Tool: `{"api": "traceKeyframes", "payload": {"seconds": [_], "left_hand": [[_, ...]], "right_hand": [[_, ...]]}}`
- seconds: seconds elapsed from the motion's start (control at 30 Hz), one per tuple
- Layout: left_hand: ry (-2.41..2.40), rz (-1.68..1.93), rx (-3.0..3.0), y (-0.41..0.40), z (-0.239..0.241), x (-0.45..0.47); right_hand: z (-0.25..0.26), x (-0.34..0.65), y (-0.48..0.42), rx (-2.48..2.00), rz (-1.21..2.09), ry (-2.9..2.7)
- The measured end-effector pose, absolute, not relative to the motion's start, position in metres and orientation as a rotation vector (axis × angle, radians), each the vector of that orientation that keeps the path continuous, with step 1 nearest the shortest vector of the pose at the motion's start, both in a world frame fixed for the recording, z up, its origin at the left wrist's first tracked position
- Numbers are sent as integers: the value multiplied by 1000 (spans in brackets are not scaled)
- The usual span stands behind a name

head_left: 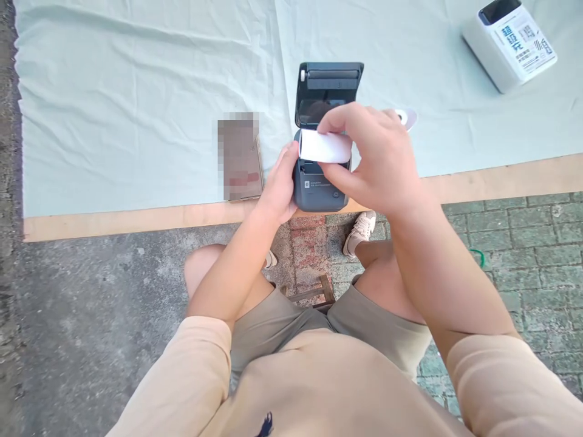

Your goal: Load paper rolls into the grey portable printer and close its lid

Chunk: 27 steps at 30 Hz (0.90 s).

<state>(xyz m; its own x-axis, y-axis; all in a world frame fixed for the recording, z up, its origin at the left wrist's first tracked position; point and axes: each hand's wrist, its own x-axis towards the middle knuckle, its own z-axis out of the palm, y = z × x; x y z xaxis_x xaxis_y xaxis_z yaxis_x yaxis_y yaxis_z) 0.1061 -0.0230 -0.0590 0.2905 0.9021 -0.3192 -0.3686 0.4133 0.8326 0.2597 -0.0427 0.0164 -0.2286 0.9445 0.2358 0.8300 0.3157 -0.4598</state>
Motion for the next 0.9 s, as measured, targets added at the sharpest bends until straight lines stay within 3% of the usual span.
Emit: {"api": "traceKeyframes", "payload": {"seconds": [0.53, 0.9], "left_hand": [[875, 941, 824, -26, -57, 111], [798, 904, 822, -24, -60, 98]], "right_hand": [[-9, 277, -31, -1690, 204, -2173], [-3, 278, -50, -1389, 306, -2268]]}}
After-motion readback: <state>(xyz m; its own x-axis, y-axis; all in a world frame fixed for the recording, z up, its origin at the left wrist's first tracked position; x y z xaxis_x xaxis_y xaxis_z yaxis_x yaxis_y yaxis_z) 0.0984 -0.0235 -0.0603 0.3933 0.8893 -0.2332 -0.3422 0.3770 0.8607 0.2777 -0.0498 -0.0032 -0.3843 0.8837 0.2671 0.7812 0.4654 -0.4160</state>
